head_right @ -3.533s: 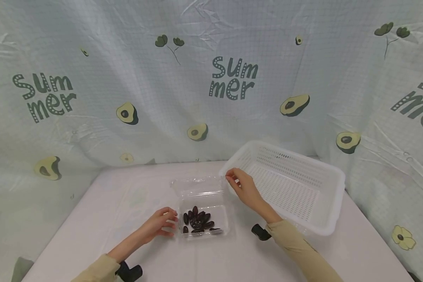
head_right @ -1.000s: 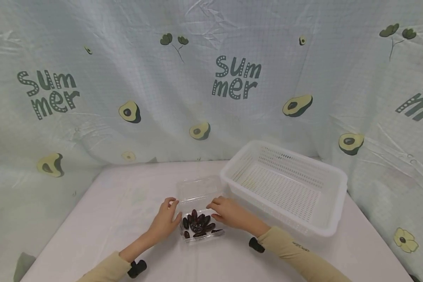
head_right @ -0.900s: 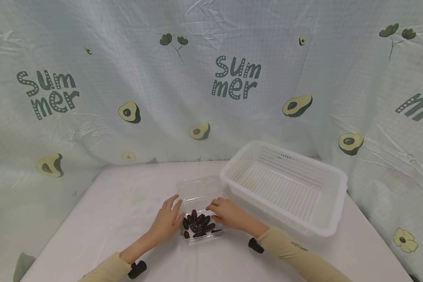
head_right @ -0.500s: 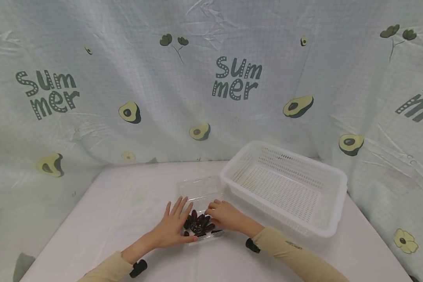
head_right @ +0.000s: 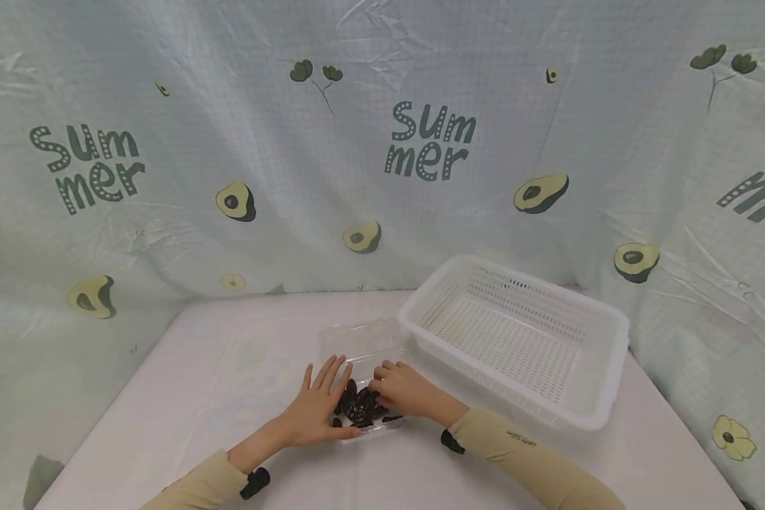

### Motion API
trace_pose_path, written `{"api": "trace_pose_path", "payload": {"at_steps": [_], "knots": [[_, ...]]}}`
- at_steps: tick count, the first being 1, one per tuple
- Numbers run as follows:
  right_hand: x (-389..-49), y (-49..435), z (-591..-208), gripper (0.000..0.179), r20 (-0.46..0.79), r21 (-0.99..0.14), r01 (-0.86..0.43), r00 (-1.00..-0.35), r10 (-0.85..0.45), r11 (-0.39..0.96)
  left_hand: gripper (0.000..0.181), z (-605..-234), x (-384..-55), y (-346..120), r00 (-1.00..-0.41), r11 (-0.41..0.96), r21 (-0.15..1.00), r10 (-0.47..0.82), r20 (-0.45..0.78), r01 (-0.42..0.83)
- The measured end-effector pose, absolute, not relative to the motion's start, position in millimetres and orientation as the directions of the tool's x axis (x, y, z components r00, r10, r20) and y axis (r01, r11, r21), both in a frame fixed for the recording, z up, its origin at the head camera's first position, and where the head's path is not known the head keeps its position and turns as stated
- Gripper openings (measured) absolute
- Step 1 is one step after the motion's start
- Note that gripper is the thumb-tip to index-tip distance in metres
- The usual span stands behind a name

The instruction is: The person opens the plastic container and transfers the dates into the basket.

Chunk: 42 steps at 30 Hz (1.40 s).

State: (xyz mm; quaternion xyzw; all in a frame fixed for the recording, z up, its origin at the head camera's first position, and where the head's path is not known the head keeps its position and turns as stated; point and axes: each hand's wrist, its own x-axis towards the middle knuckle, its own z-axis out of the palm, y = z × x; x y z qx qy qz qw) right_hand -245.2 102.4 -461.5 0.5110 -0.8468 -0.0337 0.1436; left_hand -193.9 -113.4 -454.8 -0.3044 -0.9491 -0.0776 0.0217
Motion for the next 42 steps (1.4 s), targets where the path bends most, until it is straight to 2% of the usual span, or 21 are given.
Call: {"api": "trace_pose_path", "payload": {"at_steps": [6, 11, 16, 42], "knots": [[-245.5, 102.5, -463.7, 0.015, 0.221, 0.255, -0.839, -0.433, -0.874, 0.480, 0.107, -454.5, -192.2, -112.5, -0.813, 0.795, 0.173, 0.575, 0.092, 0.582], [-245.2, 102.3, -466.1, 0.015, 0.230, 0.273, -0.819, -0.455, -0.860, 0.506, 0.106, -457.4, -193.0, -112.0, -0.814, 0.795, 0.175, 0.573, 0.097, 0.581], [-245.1, 101.7, -468.5, 0.015, 0.210, 0.273, -0.810, -0.477, -0.853, 0.520, 0.105, -458.2, -192.4, -112.2, -0.814, 0.792, 0.192, 0.572, 0.096, 0.579], [-242.8, 102.7, -466.5, 0.018, 0.279, 0.255, -0.808, -0.464, -0.841, 0.531, 0.105, -459.6, -194.1, -112.5, -0.815, 0.798, 0.167, 0.573, 0.088, 0.579]]}}
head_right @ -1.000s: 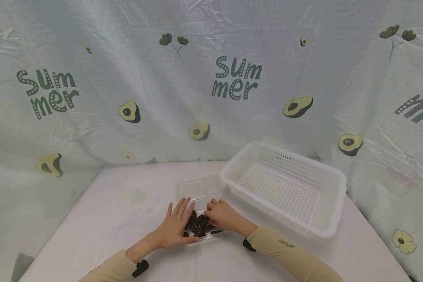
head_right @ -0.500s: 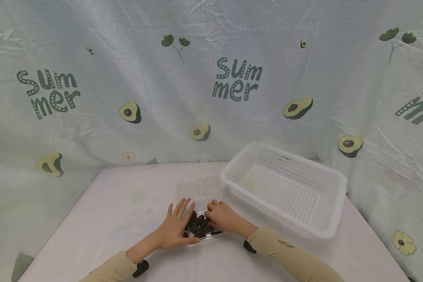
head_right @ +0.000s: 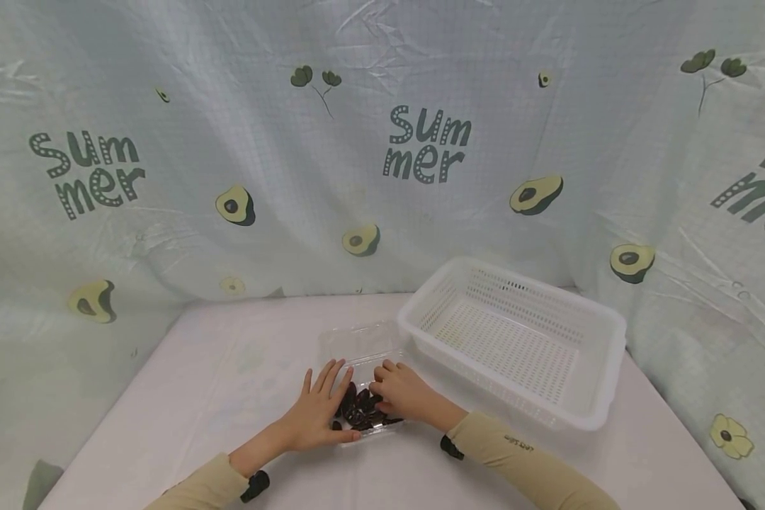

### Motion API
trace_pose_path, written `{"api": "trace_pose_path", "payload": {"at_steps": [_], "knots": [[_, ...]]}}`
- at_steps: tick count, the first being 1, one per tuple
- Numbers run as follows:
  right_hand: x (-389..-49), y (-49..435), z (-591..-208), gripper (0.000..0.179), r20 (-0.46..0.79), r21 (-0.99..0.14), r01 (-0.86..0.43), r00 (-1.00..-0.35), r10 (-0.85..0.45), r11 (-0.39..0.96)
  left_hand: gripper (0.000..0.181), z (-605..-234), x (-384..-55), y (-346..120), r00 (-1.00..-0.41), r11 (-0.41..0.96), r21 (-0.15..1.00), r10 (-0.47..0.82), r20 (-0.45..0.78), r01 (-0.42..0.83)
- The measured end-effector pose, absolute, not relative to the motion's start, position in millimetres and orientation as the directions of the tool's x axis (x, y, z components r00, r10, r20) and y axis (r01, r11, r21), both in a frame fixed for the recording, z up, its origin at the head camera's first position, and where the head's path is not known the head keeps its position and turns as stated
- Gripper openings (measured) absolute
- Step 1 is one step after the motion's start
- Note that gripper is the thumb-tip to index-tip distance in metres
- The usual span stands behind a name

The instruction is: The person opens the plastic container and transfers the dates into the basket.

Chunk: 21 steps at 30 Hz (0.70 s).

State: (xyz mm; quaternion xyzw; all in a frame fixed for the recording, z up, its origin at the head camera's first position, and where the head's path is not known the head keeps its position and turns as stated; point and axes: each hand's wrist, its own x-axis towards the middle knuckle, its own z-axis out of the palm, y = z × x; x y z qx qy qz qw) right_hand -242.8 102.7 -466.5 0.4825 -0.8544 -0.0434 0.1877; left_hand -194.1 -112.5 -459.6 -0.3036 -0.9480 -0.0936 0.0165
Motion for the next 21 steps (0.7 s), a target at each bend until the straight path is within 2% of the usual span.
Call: {"api": "trace_pose_path", "payload": {"at_steps": [9, 21], "knots": [[-241.5, 103.9, -462.0, 0.017, 0.323, 0.288, -0.803, -0.431, -0.842, 0.522, 0.103, -456.9, -193.4, -111.9, -0.814, 0.795, 0.184, 0.578, 0.060, 0.578], [-240.4, 106.0, -459.0, 0.018, 0.365, 0.356, -0.785, -0.383, -0.849, 0.507, 0.105, -454.1, -192.0, -111.6, -0.815, 0.805, 0.123, 0.576, 0.066, 0.580]]}}
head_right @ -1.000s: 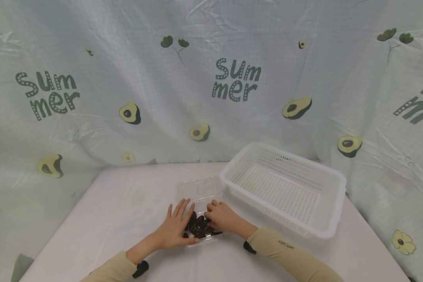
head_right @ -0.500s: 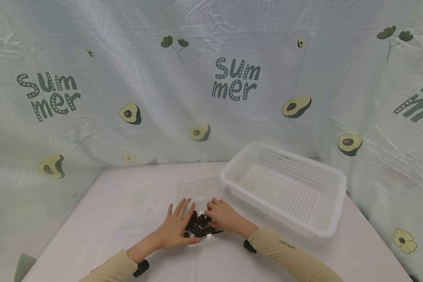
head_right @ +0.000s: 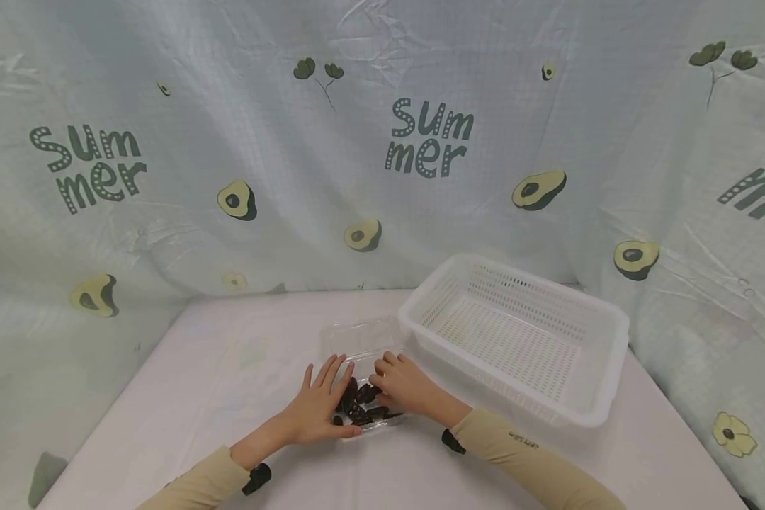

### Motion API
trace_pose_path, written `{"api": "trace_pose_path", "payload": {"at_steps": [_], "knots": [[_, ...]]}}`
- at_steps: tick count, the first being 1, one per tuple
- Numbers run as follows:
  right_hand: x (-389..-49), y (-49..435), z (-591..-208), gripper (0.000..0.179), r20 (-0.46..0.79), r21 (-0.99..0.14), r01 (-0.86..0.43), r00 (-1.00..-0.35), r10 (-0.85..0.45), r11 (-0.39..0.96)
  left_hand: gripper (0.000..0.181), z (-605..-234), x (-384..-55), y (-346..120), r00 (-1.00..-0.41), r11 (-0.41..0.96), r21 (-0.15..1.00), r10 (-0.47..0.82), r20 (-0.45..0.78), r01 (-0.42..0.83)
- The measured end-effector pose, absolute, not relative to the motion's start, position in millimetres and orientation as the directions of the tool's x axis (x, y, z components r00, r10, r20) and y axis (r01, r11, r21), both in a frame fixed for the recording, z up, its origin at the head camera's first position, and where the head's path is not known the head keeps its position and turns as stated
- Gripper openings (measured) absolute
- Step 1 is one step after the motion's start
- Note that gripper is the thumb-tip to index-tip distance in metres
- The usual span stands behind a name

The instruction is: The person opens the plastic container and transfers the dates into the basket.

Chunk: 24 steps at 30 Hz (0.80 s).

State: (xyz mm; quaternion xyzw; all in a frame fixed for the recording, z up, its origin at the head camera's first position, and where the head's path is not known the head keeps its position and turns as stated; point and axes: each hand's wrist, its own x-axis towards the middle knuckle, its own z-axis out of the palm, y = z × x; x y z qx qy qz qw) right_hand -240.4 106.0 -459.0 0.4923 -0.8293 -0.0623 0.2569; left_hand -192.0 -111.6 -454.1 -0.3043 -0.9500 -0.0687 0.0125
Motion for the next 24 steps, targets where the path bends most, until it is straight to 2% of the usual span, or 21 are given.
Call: {"api": "trace_pose_path", "payload": {"at_steps": [24], "knots": [[-232, 118, -448, 0.021, 0.459, 0.354, -0.798, -0.307, -0.834, 0.489, 0.106, -457, -194, -114, -0.814, 0.805, 0.131, 0.579, 0.047, 0.579]]}}
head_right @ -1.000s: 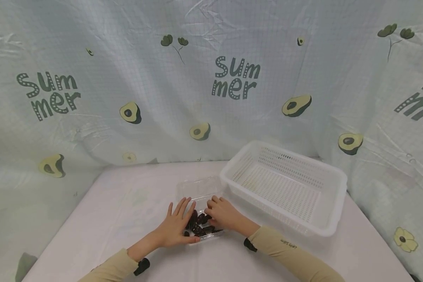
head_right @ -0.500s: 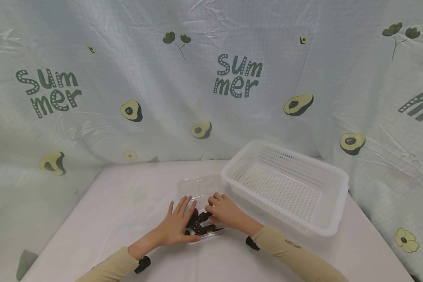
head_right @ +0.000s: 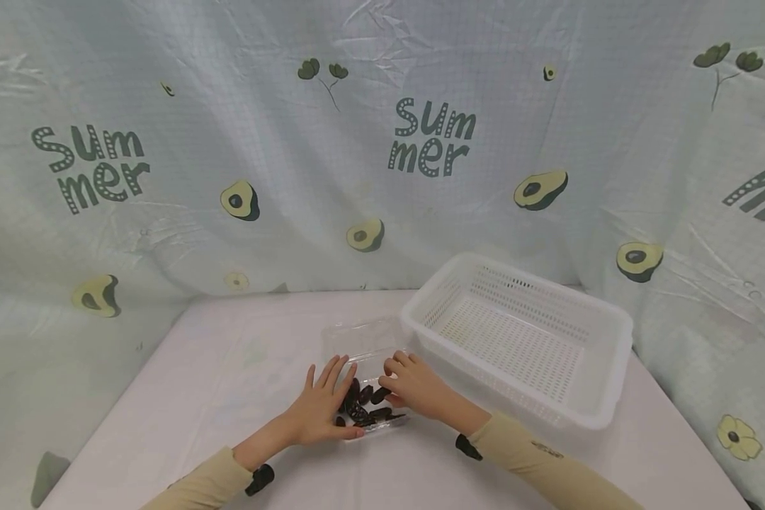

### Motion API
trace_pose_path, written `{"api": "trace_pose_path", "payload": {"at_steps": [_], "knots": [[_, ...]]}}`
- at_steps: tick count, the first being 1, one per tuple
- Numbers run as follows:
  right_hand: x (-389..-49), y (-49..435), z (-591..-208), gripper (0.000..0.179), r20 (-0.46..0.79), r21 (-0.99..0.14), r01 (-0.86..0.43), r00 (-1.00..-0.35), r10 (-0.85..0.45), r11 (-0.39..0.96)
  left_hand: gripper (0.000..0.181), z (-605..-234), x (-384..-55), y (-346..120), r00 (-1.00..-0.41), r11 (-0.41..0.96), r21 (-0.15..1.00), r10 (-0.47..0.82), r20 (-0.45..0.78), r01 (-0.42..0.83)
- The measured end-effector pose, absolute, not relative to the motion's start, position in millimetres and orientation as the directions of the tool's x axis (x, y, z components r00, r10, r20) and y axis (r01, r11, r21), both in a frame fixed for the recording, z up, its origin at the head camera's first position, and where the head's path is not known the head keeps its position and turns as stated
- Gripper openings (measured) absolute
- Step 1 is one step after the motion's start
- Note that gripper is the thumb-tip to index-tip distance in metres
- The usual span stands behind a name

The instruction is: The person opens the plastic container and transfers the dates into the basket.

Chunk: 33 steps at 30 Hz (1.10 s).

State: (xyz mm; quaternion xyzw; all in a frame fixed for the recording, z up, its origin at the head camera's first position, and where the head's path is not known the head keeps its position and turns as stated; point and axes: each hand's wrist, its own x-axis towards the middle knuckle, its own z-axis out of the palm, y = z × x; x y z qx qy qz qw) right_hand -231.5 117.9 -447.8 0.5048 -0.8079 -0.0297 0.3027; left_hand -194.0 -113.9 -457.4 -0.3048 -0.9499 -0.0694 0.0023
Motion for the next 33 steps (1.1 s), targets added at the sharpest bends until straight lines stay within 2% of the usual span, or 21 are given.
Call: {"api": "trace_pose_path", "payload": {"at_steps": [7, 18, 27, 33], "knots": [[-227, 127, -447, 0.021, 0.492, 0.314, -0.807, -0.312, -0.813, 0.500, 0.107, -457, -193, -113, -0.813, 0.803, 0.142, 0.581, 0.037, 0.580], [-222, 138, -439, 0.022, 0.496, 0.312, -0.791, -0.336, -0.801, 0.525, 0.106, -459, -193, -113, -0.817, 0.806, 0.138, 0.575, 0.045, 0.575], [-221, 151, -431, 0.030, 0.567, 0.312, -0.799, -0.278, -0.776, 0.514, 0.105, -457, -193, -112, -0.816, 0.806, 0.133, 0.577, 0.039, 0.576], [-218, 161, -423, 0.032, 0.569, 0.308, -0.794, -0.288, -0.770, 0.524, 0.105, -456, -193, -112, -0.820, 0.811, 0.129, 0.572, 0.031, 0.571]]}}
